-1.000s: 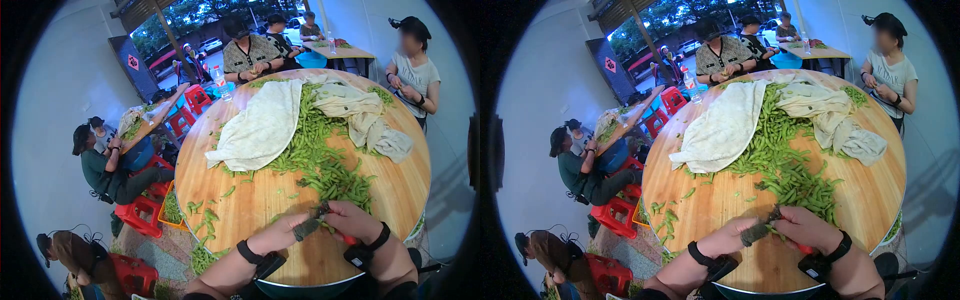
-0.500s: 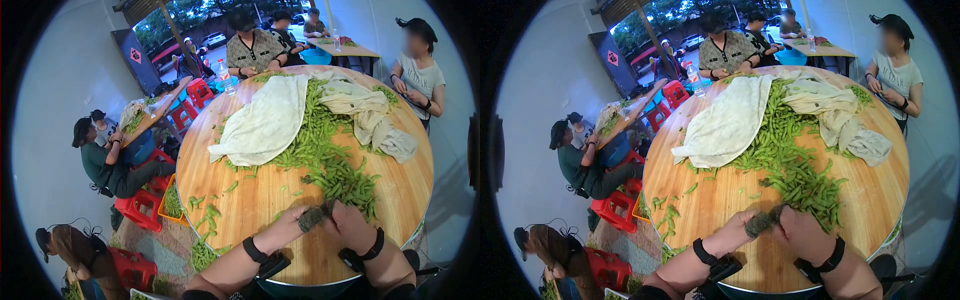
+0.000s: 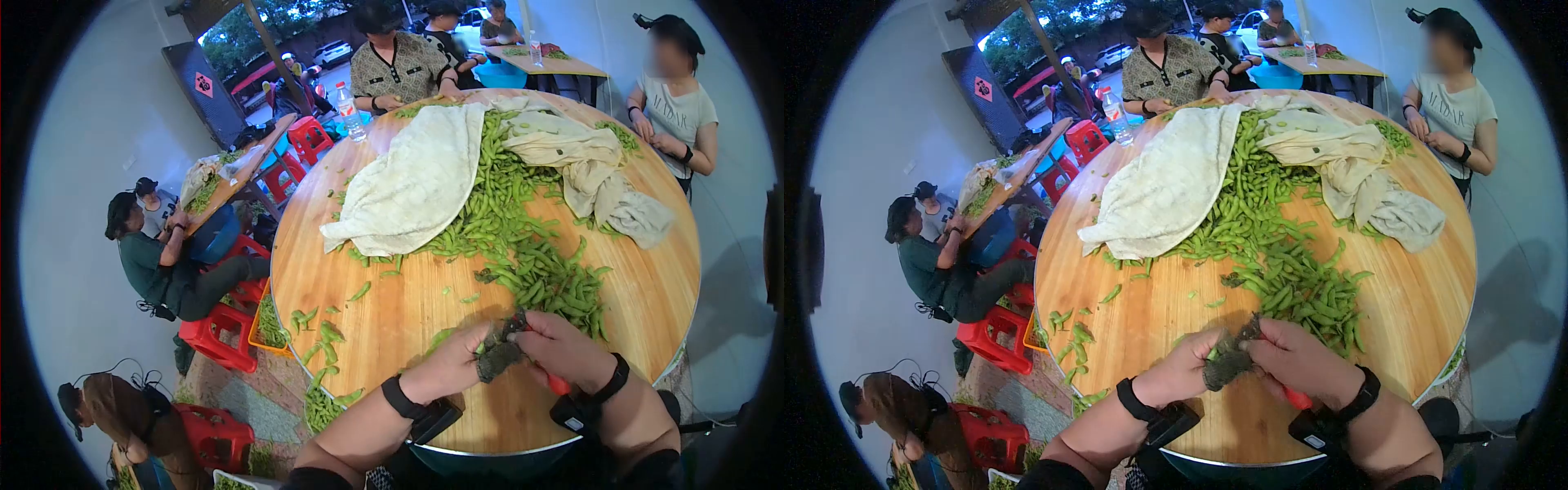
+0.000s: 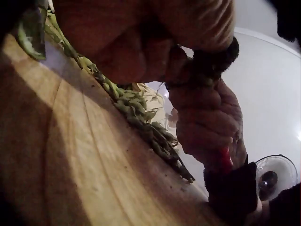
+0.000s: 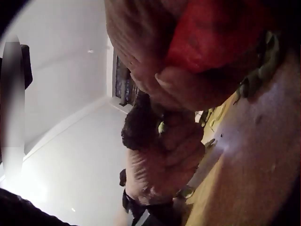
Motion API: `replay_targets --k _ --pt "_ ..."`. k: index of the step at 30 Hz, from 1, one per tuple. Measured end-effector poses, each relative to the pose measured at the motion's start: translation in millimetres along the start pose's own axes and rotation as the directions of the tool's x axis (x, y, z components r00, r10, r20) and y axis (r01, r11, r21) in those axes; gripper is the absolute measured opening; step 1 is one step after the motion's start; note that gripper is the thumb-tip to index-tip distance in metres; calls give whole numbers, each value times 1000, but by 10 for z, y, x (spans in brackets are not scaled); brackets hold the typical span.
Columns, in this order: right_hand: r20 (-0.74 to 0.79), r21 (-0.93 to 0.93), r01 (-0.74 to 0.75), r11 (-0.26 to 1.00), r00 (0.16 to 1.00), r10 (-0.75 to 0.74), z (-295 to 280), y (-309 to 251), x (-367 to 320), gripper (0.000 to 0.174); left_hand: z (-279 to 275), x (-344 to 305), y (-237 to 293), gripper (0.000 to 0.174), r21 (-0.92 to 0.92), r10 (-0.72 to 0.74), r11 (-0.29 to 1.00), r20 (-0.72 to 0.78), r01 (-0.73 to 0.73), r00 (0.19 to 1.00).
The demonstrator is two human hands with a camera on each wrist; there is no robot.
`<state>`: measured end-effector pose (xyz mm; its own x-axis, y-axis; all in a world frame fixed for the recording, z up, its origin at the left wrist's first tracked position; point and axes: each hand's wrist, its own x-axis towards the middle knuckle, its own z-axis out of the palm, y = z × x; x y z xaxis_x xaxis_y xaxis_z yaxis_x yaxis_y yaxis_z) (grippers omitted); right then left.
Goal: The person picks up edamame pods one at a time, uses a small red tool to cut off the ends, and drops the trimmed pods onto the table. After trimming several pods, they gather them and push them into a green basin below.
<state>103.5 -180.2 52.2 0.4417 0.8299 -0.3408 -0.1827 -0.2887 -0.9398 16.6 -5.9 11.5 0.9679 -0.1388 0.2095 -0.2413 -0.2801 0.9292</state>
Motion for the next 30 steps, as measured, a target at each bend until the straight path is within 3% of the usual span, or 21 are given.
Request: replay_targets --k 5,7,8,10,12,13,14,15,16,17,19,21,30 --pt "29 262 -107 959 994 103 -2 -47 6 12 30 4 -7 11 -90 81 993 -16 -82 997" --pt "42 328 -113 938 994 106 -19 -69 -32 10 20 -20 -41 17 -337 35 941 63 -12 997" --pt "54 391 -116 913 993 103 -30 -79 -42 9 10 -33 -28 17 -340 33 940 64 -9 997" --pt "48 394 -108 913 994 97 -34 -100 -37 9 -23 -63 15 14 -519 -198 819 146 246 969" --pt "23 412 -111 905 993 112 -8 -89 -59 9 -68 -109 -90 12 -556 -203 788 173 266 964" --pt "-25 329 -41 943 998 52 20 -74 -35 11 -64 -104 -138 10 -585 -201 763 189 275 961" --pt "-63 234 28 972 998 -14 21 -41 -7 14 -26 -66 37 8 -479 -270 831 101 285 958" --pt "-76 240 16 971 997 3 -1 54 43 14 -37 -45 29 8 -490 -271 821 117 293 955" --pt "-158 -168 320 932 925 -346 -9 134 112 13 -54 -38 18 8 -477 -247 839 92 260 965" --pt "-82 -555 513 655 750 -657 -13 181 139 14 -45 -29 -1 8 -462 -221 858 64 225 973" --pt "-84 -652 440 617 767 -636 -14 221 104 17 13 -18 -98 8 -446 -213 872 23 200 977" --pt "-56 -755 440 486 694 -717 -1 256 124 19 21 -29 -135 7 -299 -215 935 -41 193 976" --pt "-51 -858 334 391 700 -712 78 217 87 17 58 -4 -124 6 -144 -120 984 -124 102 985"
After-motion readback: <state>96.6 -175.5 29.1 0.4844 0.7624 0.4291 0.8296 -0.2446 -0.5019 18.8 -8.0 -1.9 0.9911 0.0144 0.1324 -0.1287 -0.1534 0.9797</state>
